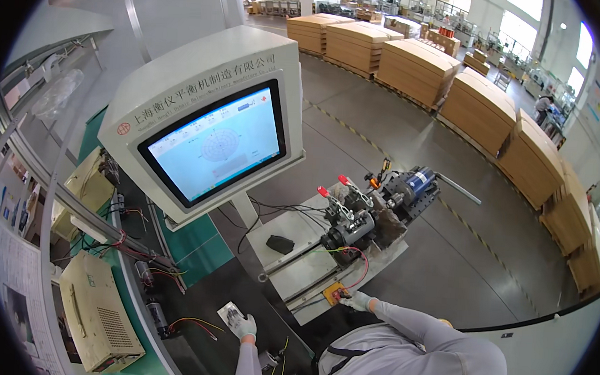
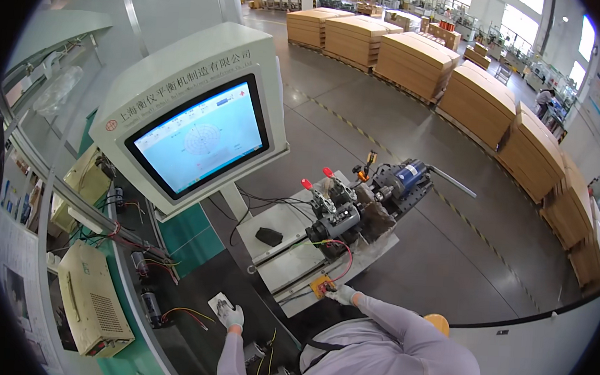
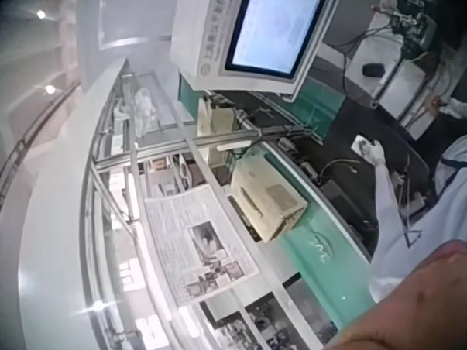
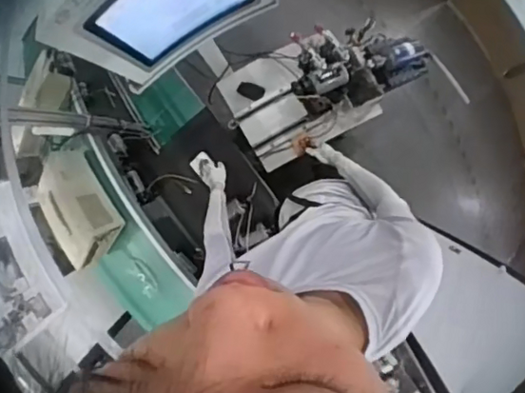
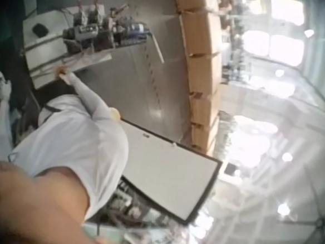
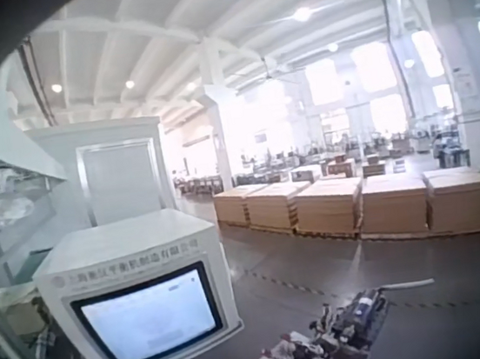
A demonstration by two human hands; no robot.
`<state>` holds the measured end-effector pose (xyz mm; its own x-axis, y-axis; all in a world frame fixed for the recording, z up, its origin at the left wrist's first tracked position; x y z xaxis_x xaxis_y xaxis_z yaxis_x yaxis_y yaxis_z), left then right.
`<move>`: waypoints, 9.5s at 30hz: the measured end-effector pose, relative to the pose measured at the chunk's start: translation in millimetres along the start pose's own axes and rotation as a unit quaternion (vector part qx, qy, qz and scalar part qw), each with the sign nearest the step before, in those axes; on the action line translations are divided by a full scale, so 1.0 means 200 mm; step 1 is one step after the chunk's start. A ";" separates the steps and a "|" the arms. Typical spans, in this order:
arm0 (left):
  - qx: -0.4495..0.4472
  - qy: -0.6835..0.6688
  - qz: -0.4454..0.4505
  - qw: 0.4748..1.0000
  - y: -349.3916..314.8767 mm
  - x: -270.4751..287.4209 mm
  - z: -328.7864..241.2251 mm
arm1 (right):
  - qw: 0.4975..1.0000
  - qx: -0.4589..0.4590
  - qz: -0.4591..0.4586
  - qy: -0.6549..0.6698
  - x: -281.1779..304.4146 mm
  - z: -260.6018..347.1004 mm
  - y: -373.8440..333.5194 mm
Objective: The person balances electric motors by loading each motor into a machine fixture, attaching wire leads, pressing the control buttons, pulling a drill lever, and placing the finished motors onto the table.
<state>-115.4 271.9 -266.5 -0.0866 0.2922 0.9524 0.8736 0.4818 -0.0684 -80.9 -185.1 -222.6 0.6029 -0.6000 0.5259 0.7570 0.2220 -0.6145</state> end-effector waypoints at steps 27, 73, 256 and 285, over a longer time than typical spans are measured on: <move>-0.331 -0.160 -0.071 0.927 -0.12 0.41 -1.97 | 0.996 -0.079 -0.047 0.017 0.86 -0.88 -0.10; -0.010 -0.353 -0.136 0.926 -0.11 0.16 -1.99 | 0.865 -0.361 -0.296 -0.184 3.07 -2.31 -0.06; 0.196 0.037 0.092 0.976 -1.85 0.06 0.04 | 0.938 0.075 0.338 -0.020 -0.56 0.45 -0.46; 0.039 -0.024 0.031 0.998 -0.07 0.11 -0.06 | 0.996 -0.021 -0.043 0.071 0.06 0.06 -0.09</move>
<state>-124.5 261.9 -240.6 -0.0580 0.3625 0.9302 0.8386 0.5233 -0.1516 -83.2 -187.5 -198.3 0.4921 -0.7190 0.4908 0.7915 0.1349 -0.5961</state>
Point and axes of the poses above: each hand's wrist, its own y-axis towards the middle knuckle, its own x-axis out of the back of the hand, z = x × y, the point moved 3 cm from there along y, towards the middle knuckle, and after that the axes turned 3 degrees about -y, right-handed, at the moved point
